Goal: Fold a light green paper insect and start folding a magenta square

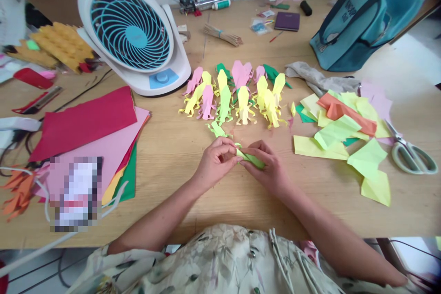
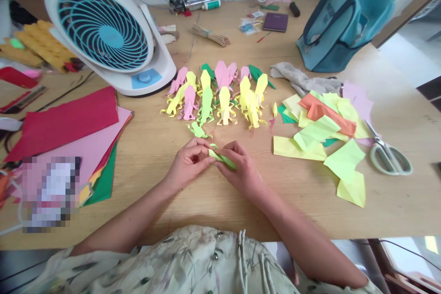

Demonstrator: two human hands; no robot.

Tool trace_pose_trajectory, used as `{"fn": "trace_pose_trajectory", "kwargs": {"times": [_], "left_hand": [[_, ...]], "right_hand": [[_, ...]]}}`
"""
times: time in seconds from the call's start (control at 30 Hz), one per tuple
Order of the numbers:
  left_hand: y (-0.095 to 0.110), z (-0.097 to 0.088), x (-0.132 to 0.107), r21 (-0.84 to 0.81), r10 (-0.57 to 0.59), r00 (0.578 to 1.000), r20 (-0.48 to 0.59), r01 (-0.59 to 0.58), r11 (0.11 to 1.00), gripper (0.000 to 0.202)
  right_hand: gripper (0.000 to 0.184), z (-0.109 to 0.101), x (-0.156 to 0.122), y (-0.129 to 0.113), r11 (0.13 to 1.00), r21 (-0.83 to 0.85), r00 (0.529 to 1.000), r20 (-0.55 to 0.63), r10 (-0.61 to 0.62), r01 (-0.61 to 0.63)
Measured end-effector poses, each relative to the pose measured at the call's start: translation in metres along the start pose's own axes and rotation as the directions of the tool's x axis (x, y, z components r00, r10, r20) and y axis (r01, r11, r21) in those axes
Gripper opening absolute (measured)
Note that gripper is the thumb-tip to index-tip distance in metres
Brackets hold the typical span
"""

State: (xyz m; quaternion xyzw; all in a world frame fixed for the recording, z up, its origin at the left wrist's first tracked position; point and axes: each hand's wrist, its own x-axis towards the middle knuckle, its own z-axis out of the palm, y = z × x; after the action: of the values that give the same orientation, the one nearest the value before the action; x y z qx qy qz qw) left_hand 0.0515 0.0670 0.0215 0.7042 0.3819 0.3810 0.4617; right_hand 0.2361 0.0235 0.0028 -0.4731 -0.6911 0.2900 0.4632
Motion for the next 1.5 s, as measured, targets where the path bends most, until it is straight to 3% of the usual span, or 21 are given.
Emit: {"fn": "trace_pose_trajectory", "kwargs": {"times": [0.13, 0.23, 0.3, 0.37, 0.43, 0.6, 0.87, 1.03, 1.17, 1.3, 1.5], "left_hand": [[0.001, -0.010, 0.003, 0.047, 0.038, 0.999, 0.003, -0.039, 0.998, 0.014], [0.002, -0.039, 0.015, 0.224, 0.139, 0.990, 0.018, -0.139, 0.965, 0.018], [0.000, -0.062, 0.025, 0.449, 0.243, 0.968, 0.065, -0.245, 0.859, 0.022], [-0.006, -0.080, 0.037, 0.620, 0.242, 0.949, 0.200, -0.314, 0.719, 0.030], [-0.013, -0.088, 0.046, 0.687, 0.188, 0.924, 0.333, -0.374, 0.623, 0.034], [-0.023, -0.081, 0.062, 0.730, 0.057, 0.873, 0.485, -0.440, 0.523, 0.040], [-0.026, -0.079, 0.066, 0.751, 0.073, 0.856, 0.511, -0.486, 0.446, 0.034], [-0.027, -0.076, 0.059, 0.723, 0.157, 0.847, 0.508, -0.519, 0.456, 0.031], [-0.013, -0.067, 0.050, 0.661, 0.234, 0.814, 0.532, -0.572, 0.486, 0.039], [0.003, -0.058, 0.044, 0.601, 0.265, 0.794, 0.547, -0.593, 0.537, 0.034], [0.015, -0.055, 0.041, 0.556, 0.280, 0.785, 0.553, -0.598, 0.577, 0.028]], "right_hand": [[0.024, -0.002, 0.002, -0.001, 0.998, 0.045, 0.999, -0.014, 0.034, -0.034], [0.024, -0.007, 0.004, -0.001, 0.997, 0.053, 0.997, -0.052, 0.063, -0.060], [0.024, -0.012, 0.006, -0.001, 0.997, 0.042, 0.995, -0.075, 0.062, -0.059], [0.025, -0.016, 0.007, 0.000, 0.998, 0.026, 0.995, -0.076, 0.060, -0.058], [0.025, -0.018, 0.007, 0.001, 0.998, 0.015, 0.996, -0.057, 0.062, -0.062], [0.029, -0.018, 0.007, 0.001, 0.996, 0.002, 0.996, -0.003, 0.084, -0.084], [0.030, -0.022, 0.009, -0.004, 0.998, 0.020, 0.998, 0.024, 0.064, -0.064], [0.026, -0.024, 0.010, -0.010, 0.996, 0.021, 0.996, 0.033, 0.081, -0.082], [0.024, -0.022, 0.010, -0.013, 0.998, 0.032, 0.998, -0.021, 0.054, -0.053], [0.027, -0.022, 0.010, -0.018, 0.999, 0.034, 0.996, -0.088, 0.021, -0.018], [0.027, -0.023, 0.011, -0.021, 1.000, 0.010, 0.999, -0.051, 0.019, -0.019]]}}
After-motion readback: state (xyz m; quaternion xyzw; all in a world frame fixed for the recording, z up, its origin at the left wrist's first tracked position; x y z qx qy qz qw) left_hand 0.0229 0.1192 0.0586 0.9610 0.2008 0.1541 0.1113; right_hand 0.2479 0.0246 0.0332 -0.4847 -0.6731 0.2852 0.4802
